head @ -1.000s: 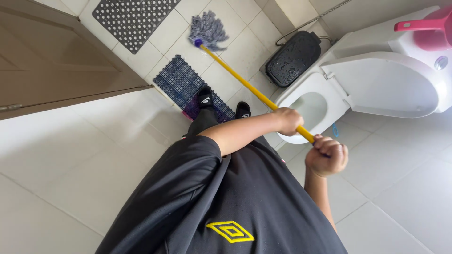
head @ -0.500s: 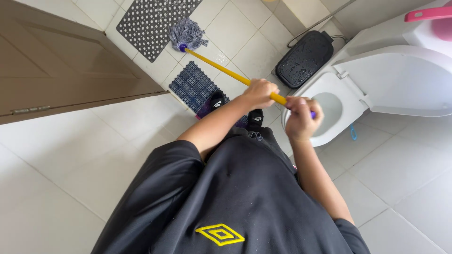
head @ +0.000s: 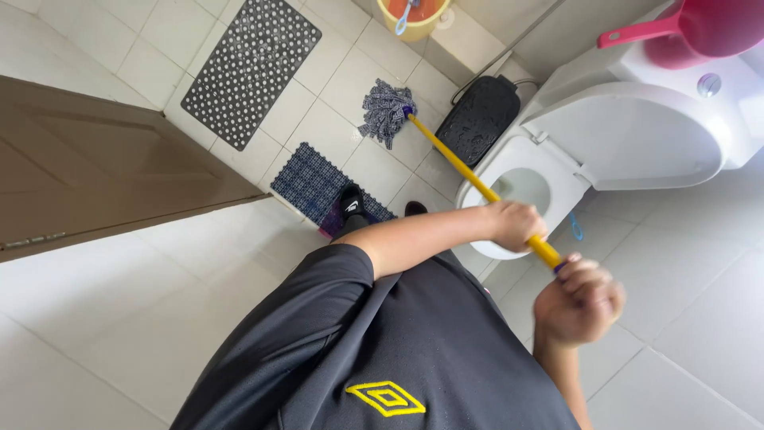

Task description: The person mops the tiled bathroom floor using a yellow-handled mop with a purple head. They move the mop back and forth across the floor, cleaning around the toilet, sink, and a small mat. A yellow bucket with a cleaning tool is visible nearby.

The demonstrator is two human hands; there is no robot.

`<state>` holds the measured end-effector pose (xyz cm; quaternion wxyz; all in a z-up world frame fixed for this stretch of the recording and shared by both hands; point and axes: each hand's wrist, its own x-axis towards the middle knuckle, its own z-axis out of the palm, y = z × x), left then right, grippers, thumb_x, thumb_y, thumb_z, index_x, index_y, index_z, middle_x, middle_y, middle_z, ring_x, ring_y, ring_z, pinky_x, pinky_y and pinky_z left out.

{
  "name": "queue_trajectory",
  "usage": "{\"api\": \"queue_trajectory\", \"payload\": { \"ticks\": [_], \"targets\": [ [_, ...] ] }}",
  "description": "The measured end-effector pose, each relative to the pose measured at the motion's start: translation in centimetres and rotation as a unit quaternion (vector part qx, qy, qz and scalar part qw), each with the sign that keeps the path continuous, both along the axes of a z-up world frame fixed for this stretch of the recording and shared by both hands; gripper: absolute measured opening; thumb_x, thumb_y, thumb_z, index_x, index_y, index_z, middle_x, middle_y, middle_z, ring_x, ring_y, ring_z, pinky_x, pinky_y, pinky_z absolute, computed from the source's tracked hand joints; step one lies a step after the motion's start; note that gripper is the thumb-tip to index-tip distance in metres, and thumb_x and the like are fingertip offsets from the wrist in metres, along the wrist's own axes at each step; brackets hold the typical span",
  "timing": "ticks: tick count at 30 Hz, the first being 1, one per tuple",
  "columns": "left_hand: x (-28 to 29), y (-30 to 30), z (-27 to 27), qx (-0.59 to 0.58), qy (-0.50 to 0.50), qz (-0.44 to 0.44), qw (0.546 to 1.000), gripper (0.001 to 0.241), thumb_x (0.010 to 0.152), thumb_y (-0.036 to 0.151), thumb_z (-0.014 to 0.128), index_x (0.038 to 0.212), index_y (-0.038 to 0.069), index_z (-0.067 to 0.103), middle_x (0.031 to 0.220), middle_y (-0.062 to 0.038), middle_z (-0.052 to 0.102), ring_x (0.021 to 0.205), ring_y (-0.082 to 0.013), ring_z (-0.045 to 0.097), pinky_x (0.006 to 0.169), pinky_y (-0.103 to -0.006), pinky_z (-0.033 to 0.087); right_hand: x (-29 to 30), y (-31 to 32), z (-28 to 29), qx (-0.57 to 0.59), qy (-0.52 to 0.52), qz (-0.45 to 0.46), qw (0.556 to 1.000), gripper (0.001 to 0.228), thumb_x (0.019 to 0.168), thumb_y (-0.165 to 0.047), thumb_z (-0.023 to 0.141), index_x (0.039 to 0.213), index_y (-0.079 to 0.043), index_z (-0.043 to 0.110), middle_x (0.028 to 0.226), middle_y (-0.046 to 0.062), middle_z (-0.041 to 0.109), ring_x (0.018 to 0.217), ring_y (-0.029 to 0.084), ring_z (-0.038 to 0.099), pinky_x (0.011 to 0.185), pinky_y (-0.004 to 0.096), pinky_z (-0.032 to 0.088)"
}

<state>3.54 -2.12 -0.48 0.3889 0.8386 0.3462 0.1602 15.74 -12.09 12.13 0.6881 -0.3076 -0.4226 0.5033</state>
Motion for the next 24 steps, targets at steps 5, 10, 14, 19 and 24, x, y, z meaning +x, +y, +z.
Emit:
{"api": "queue_trajectory", "payload": {
  "ticks": [5, 10, 14, 19, 24],
  "targets": [
    [-2.5, -2.4, -1.7, 0.05, 0.063, -0.096, 0.992, 0.013, 0.079, 0.028, 0.064, 0.078, 0.018, 0.072, 0.08, -0.01, 0.075, 0.079, -0.0296, 0.075, 0.072, -0.0437, 0.06, 0.4, -3.2, -3.3, 0.067, -0.047, 0.028, 0.996, 0.016, 0.092, -0.009, 0.06, 0.079, -0.004, 0.054, 0.076, 0.01, 0.055, 0.078, 0.024, 0.059, 0.098, 0.045, 0.05],
    [-5.8, -2.3, -5.8, 0.059, 0.054, -0.051, 0.995, 0.02, 0.088, 0.033, 0.065, 0.076, 0.018, 0.071, 0.078, -0.009, 0.074, 0.08, -0.031, 0.074, 0.076, -0.0453, 0.058, -0.9, -0.3, -4.4, 0.106, -0.251, 0.208, 0.939, 0.014, 0.092, -0.001, 0.059, 0.078, -0.003, 0.056, 0.082, 0.015, 0.063, 0.092, 0.031, 0.067, 0.112, 0.054, 0.046],
    [-11.0, -1.1, -6.0, 0.09, 0.012, 0.027, 0.995, 0.022, 0.092, 0.032, 0.066, 0.076, 0.017, 0.069, 0.079, -0.007, 0.074, 0.082, -0.0302, 0.073, 0.079, -0.0462, 0.056, -7.3, 3.0, -3.8, 0.152, -0.275, 0.224, 0.922, 0.015, 0.091, -0.001, 0.061, 0.078, -0.003, 0.054, 0.08, 0.012, 0.064, 0.087, 0.029, 0.069, 0.107, 0.054, 0.051],
    [-16.0, 1.9, -2.2, 0.059, -0.059, 0.117, 0.99, 0.005, 0.076, 0.02, 0.069, 0.078, 0.016, 0.071, 0.081, -0.006, 0.077, 0.083, -0.0288, 0.074, 0.078, -0.0444, 0.056, -15.1, 5.8, -3.2, 0.186, -0.167, 0.093, 0.964, 0.019, 0.097, -0.008, 0.058, 0.079, -0.002, 0.053, 0.075, 0.011, 0.061, 0.076, 0.025, 0.065, 0.095, 0.05, 0.057],
    [-16.3, 4.7, 2.3, -0.015, -0.003, 0.074, 0.997, 0.009, 0.079, 0.022, 0.069, 0.077, 0.014, 0.073, 0.081, -0.01, 0.075, 0.083, -0.0297, 0.074, 0.077, -0.0437, 0.057, -15.9, 5.8, -1.7, 0.094, -0.1, 0.007, 0.99, 0.026, 0.104, -0.011, 0.055, 0.081, -0.003, 0.046, 0.075, 0.013, 0.055, 0.072, 0.024, 0.059, 0.091, 0.048, 0.056]
  ]
}}
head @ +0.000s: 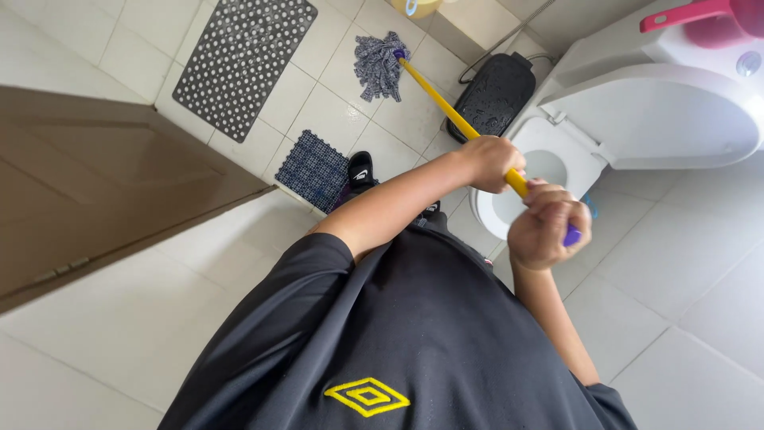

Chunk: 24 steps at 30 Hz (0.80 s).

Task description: The person mops the tiled bathroom floor using a yellow-handled mop with a purple head. They move the mop back and forth across the floor, cleaning around the toilet, sink, and a small mat. A yellow bucket with a cleaning tool is visible nearby.

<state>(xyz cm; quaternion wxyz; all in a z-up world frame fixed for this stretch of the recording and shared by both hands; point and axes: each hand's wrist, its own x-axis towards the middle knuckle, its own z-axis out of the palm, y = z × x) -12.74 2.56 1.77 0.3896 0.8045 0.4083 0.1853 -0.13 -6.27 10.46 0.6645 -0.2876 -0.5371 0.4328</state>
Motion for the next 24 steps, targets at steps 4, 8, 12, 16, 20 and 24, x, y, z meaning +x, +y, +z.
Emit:
{"api": "queue_trajectory", "payload": {
  "ticks": [4, 8, 12, 16, 20, 24],
  "targets": [
    [1.4, -1.1, 1.9, -0.027, 0.061, -0.14, 0.988, 0.011, 0.077, 0.022, 0.067, 0.077, 0.014, 0.076, 0.083, -0.012, 0.074, 0.083, -0.03, 0.073, 0.077, -0.0433, 0.058, 0.3, -4.1, 2.1, -0.071, 0.042, -0.111, 0.99, 0.032, 0.11, -0.016, 0.054, 0.082, -0.006, 0.043, 0.077, 0.013, 0.055, 0.073, 0.025, 0.056, 0.093, 0.047, 0.056],
    [3.1, -4.9, 4.5, -0.038, 0.06, -0.297, 0.952, 0.019, 0.08, 0.028, 0.066, 0.084, 0.013, 0.077, 0.085, -0.013, 0.074, 0.085, -0.0313, 0.072, 0.078, -0.045, 0.057, 1.9, -11.2, 3.4, -0.178, 0.106, -0.235, 0.95, 0.04, 0.115, -0.037, 0.054, 0.088, -0.007, 0.053, 0.077, 0.011, 0.058, 0.077, 0.024, 0.058, 0.094, 0.047, 0.056],
    [6.4, -9.7, 4.0, -0.054, 0.036, -0.406, 0.912, 0.022, 0.08, 0.024, 0.063, 0.086, 0.008, 0.078, 0.088, -0.015, 0.076, 0.087, -0.031, 0.073, 0.079, -0.0444, 0.058, 3.0, -18.3, 4.2, -0.217, 0.197, -0.324, 0.9, 0.054, 0.115, -0.05, 0.048, 0.084, -0.007, 0.057, 0.076, 0.008, 0.058, 0.08, 0.023, 0.058, 0.1, 0.047, 0.053],
    [8.9, -13.5, 0.1, -0.074, 0.057, -0.491, 0.866, 0.025, 0.08, 0.021, 0.062, 0.091, 0.004, 0.077, 0.092, -0.018, 0.076, 0.089, -0.032, 0.074, 0.079, -0.0436, 0.059, 2.0, -21.6, 0.7, -0.215, 0.168, -0.4, 0.875, 0.053, 0.112, -0.054, 0.047, 0.087, -0.009, 0.06, 0.08, 0.005, 0.059, 0.084, 0.022, 0.062, 0.107, 0.054, 0.05],
    [7.9, -13.3, -1.4, -0.097, 0.07, -0.476, 0.871, 0.026, 0.077, 0.017, 0.061, 0.093, 0.008, 0.079, 0.093, -0.017, 0.076, 0.091, -0.0325, 0.072, 0.079, -0.0455, 0.056, 4.4, -22.8, -4.9, -0.194, 0.111, -0.37, 0.902, 0.045, 0.11, -0.053, 0.049, 0.093, -0.012, 0.059, 0.082, 0.007, 0.064, 0.088, 0.023, 0.067, 0.111, 0.057, 0.048],
    [7.0, -10.5, -3.8, -0.093, 0.182, -0.439, 0.875, 0.026, 0.081, 0.019, 0.061, 0.097, 0.009, 0.079, 0.101, -0.015, 0.077, 0.097, -0.0294, 0.074, 0.083, -0.0441, 0.059, 5.3, -20.1, -8.4, -0.2, 0.075, -0.252, 0.944, 0.033, 0.114, -0.039, 0.051, 0.097, -0.011, 0.052, 0.099, 0.014, 0.069, 0.105, 0.029, 0.069, 0.118, 0.058, 0.048]
  ]
}}
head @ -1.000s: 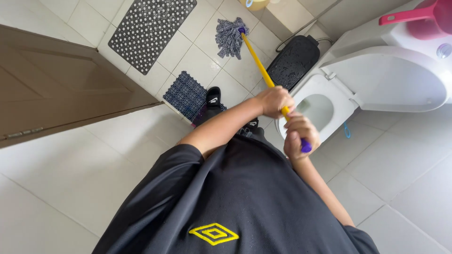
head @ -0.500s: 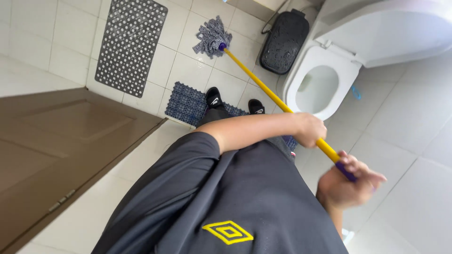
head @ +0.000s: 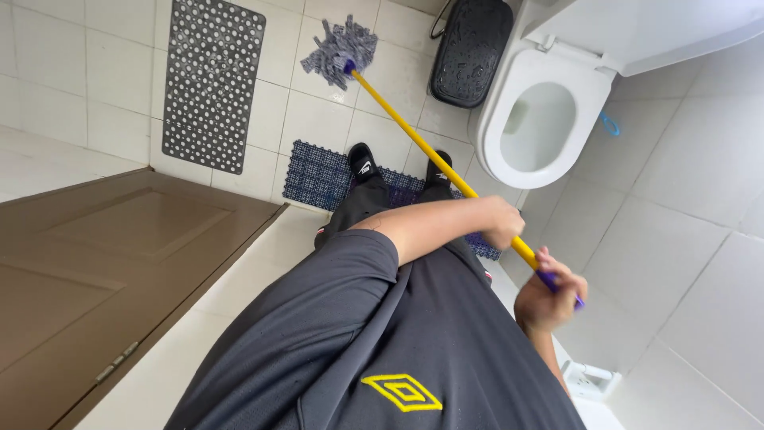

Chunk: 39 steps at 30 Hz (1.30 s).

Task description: The person mops the tiled bathroom floor using a yellow-handled mop with a purple head. They move the mop back and forth across the floor, cleaning around the toilet, sink, and a small mat. A yellow bucket with a cleaning tool is visible nearby.

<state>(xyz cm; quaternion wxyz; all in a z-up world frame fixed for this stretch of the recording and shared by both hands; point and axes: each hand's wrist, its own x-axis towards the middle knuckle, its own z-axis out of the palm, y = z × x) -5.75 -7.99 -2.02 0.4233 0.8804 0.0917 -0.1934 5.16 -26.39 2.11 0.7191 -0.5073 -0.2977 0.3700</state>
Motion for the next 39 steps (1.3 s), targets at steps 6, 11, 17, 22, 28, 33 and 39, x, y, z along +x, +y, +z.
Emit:
{"api": "queue_trajectory", "payload": {
  "ticks": [6, 11, 17, 22, 28, 33, 39],
  "targets": [
    [-5.9, 6.4, -5.7, 0.127, 0.11, 0.14, 0.976, 0.023, 0.088, 0.025, 0.066, 0.109, 0.018, 0.074, 0.11, -0.008, 0.073, 0.11, -0.0276, 0.067, 0.094, -0.0548, 0.049, -3.0, 9.1, -3.1, -0.12, -0.071, 0.152, 0.978, 0.029, 0.111, -0.027, 0.055, 0.109, 0.0, 0.064, 0.121, 0.016, 0.069, 0.118, 0.027, 0.065, 0.11, 0.042, 0.05],
    [-9.4, 9.4, -4.0, 0.094, 0.152, 0.321, 0.93, 0.026, 0.093, 0.023, 0.064, 0.119, 0.023, 0.067, 0.122, -0.005, 0.065, 0.122, -0.0304, 0.055, 0.103, -0.0657, 0.037, -4.9, 14.7, -4.3, -0.176, -0.007, 0.17, 0.97, 0.028, 0.111, -0.022, 0.058, 0.097, 0.002, 0.062, 0.131, 0.017, 0.072, 0.096, 0.022, 0.046, 0.087, 0.035, 0.039],
    [-2.7, 6.5, -5.6, 0.148, -0.111, 0.511, 0.839, 0.012, 0.096, 0.032, 0.064, 0.096, 0.024, 0.073, 0.111, 0.004, 0.068, 0.122, -0.0269, 0.052, 0.106, -0.0728, 0.026, -1.2, 14.0, 5.2, -0.115, 0.026, 0.189, 0.975, 0.019, 0.109, -0.02, 0.057, 0.105, -0.002, 0.063, 0.125, 0.013, 0.068, 0.142, 0.032, 0.054, 0.124, 0.047, 0.039],
    [2.0, 4.6, 1.0, 0.099, -0.178, 0.46, 0.864, 0.014, 0.091, 0.042, 0.067, 0.093, 0.03, 0.074, 0.11, 0.005, 0.07, 0.124, -0.0285, 0.052, 0.103, -0.0745, 0.03, 1.2, 11.5, 12.3, -0.042, -0.042, 0.176, 0.983, 0.027, 0.116, -0.023, 0.056, 0.096, -0.004, 0.058, 0.111, 0.01, 0.067, 0.135, 0.033, 0.06, 0.128, 0.053, 0.037],
    [2.6, 5.3, 3.0, 0.104, -0.121, 0.246, 0.956, 0.016, 0.1, 0.029, 0.057, 0.107, 0.019, 0.068, 0.101, -0.002, 0.075, 0.105, -0.0218, 0.072, 0.12, -0.0616, 0.031, 1.5, 8.8, 9.6, 0.049, -0.024, 0.138, 0.989, 0.036, 0.112, -0.035, 0.061, 0.09, -0.008, 0.054, 0.093, 0.005, 0.062, 0.105, 0.022, 0.066, 0.123, 0.05, 0.042],
    [1.3, 4.5, 4.5, 0.047, -0.097, 0.225, 0.968, 0.016, 0.094, 0.027, 0.062, 0.1, 0.015, 0.071, 0.1, -0.007, 0.074, 0.099, -0.0256, 0.072, 0.09, -0.044, 0.054, 0.7, 7.9, 6.2, 0.078, -0.018, 0.096, 0.992, 0.041, 0.108, -0.04, 0.063, 0.085, -0.009, 0.05, 0.084, 0.004, 0.06, 0.091, 0.019, 0.066, 0.119, 0.052, 0.05],
    [1.2, 5.0, 2.6, 0.051, -0.042, 0.159, 0.985, 0.019, 0.087, 0.019, 0.066, 0.102, 0.012, 0.076, 0.104, -0.009, 0.074, 0.101, -0.0264, 0.073, 0.087, -0.0418, 0.058, 0.3, 7.8, 3.0, 0.076, -0.022, 0.033, 0.996, 0.041, 0.11, -0.035, 0.06, 0.08, -0.01, 0.047, 0.08, 0.004, 0.059, 0.083, 0.019, 0.066, 0.111, 0.057, 0.054]
  ]
}}
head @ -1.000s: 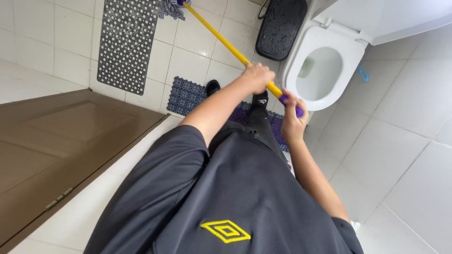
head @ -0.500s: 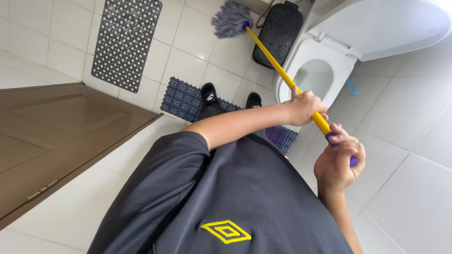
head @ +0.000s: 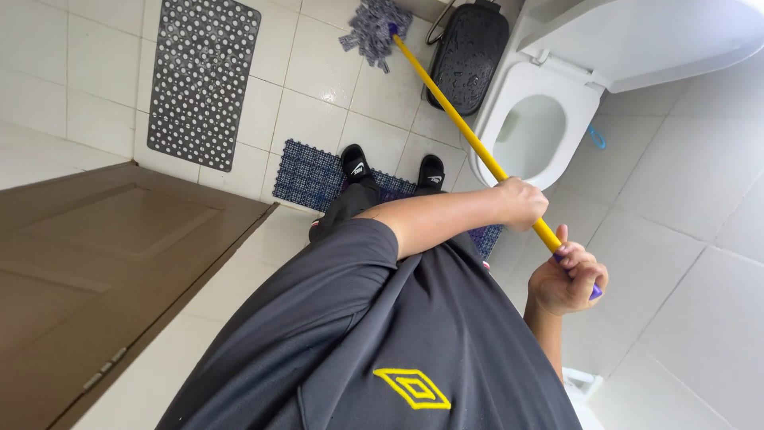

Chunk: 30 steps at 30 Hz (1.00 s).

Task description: The person mops the tiled bathroom floor using a yellow-handled mop with a purple head. They move the mop back and forth across the floor, cleaning around the toilet, sink, and a small mat. A yellow bucket with a cleaning tool is visible nearby.

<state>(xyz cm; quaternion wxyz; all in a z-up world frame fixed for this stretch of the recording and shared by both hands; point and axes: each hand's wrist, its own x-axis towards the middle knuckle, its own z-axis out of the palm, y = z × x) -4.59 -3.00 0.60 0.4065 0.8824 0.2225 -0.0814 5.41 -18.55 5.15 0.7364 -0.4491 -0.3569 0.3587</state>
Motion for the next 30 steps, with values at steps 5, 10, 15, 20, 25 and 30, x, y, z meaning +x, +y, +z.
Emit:
{"api": "queue_trajectory", "payload": {
  "ticks": [5, 10, 15, 20, 25, 30],
  "targets": [
    [-1.4, 1.7, -1.8, -0.003, 0.041, 0.007, 0.999, 0.023, 0.087, 0.019, 0.067, 0.107, 0.01, 0.075, 0.11, -0.009, 0.072, 0.103, -0.026, 0.072, 0.087, -0.0449, 0.057, -1.1, 1.3, -2.9, -0.026, 0.058, -0.03, 0.998, 0.039, 0.111, -0.027, 0.059, 0.078, -0.009, 0.046, 0.079, 0.007, 0.059, 0.085, 0.022, 0.065, 0.107, 0.059, 0.055],
    [-3.1, 5.5, -5.4, -0.042, 0.115, 0.054, 0.991, 0.021, 0.095, 0.019, 0.064, 0.112, 0.013, 0.073, 0.113, -0.01, 0.074, 0.111, -0.0271, 0.07, 0.107, -0.053, 0.047, -1.7, 6.2, -6.8, -0.067, 0.139, -0.031, 0.988, 0.035, 0.109, -0.022, 0.057, 0.079, -0.007, 0.046, 0.081, 0.01, 0.061, 0.091, 0.028, 0.066, 0.111, 0.065, 0.054],
    [-7.1, 10.5, -8.9, -0.021, 0.132, 0.177, 0.975, 0.025, 0.094, 0.013, 0.063, 0.118, 0.015, 0.071, 0.121, -0.01, 0.069, 0.128, -0.0295, 0.058, 0.122, -0.0594, 0.024, -3.8, 13.4, -9.5, -0.109, 0.151, 0.065, 0.98, 0.033, 0.11, -0.023, 0.052, 0.082, -0.007, 0.046, 0.092, 0.014, 0.067, 0.107, 0.033, 0.067, 0.115, 0.062, 0.048],
    [-12.0, 13.7, -7.6, 0.019, 0.137, 0.287, 0.948, 0.033, 0.098, 0.024, 0.065, 0.129, 0.013, 0.06, 0.137, -0.011, 0.06, 0.145, -0.0315, 0.042, 0.125, -0.0592, 0.021, -4.7, 21.9, -12.4, -0.123, 0.156, 0.175, 0.964, 0.032, 0.111, -0.025, 0.049, 0.086, -0.006, 0.047, 0.106, 0.016, 0.069, 0.124, 0.034, 0.064, 0.117, 0.059, 0.046],
    [-13.5, 16.1, -10.4, 0.083, 0.025, 0.422, 0.903, 0.087, 0.081, 0.029, 0.075, 0.151, 0.003, 0.031, 0.157, -0.022, 0.037, 0.146, -0.0446, 0.032, 0.114, -0.0634, 0.023, -7.2, 31.7, -18.1, -0.185, 0.244, 0.197, 0.931, 0.022, 0.108, -0.025, 0.053, 0.096, -0.007, 0.05, 0.118, 0.018, 0.069, 0.123, 0.033, 0.063, 0.107, 0.055, 0.05],
    [-19.6, 18.5, -10.7, 0.068, 0.107, 0.58, 0.804, 0.073, 0.092, 0.025, 0.068, 0.152, 0.001, 0.035, 0.154, -0.031, 0.038, 0.145, -0.0426, 0.039, 0.118, -0.0496, 0.035, -19.0, 34.4, -19.6, -0.229, 0.067, 0.33, 0.914, 0.019, 0.108, -0.024, 0.055, 0.105, -0.006, 0.059, 0.137, 0.014, 0.065, 0.122, 0.024, 0.06, 0.11, 0.042, 0.048]
  ]
}}
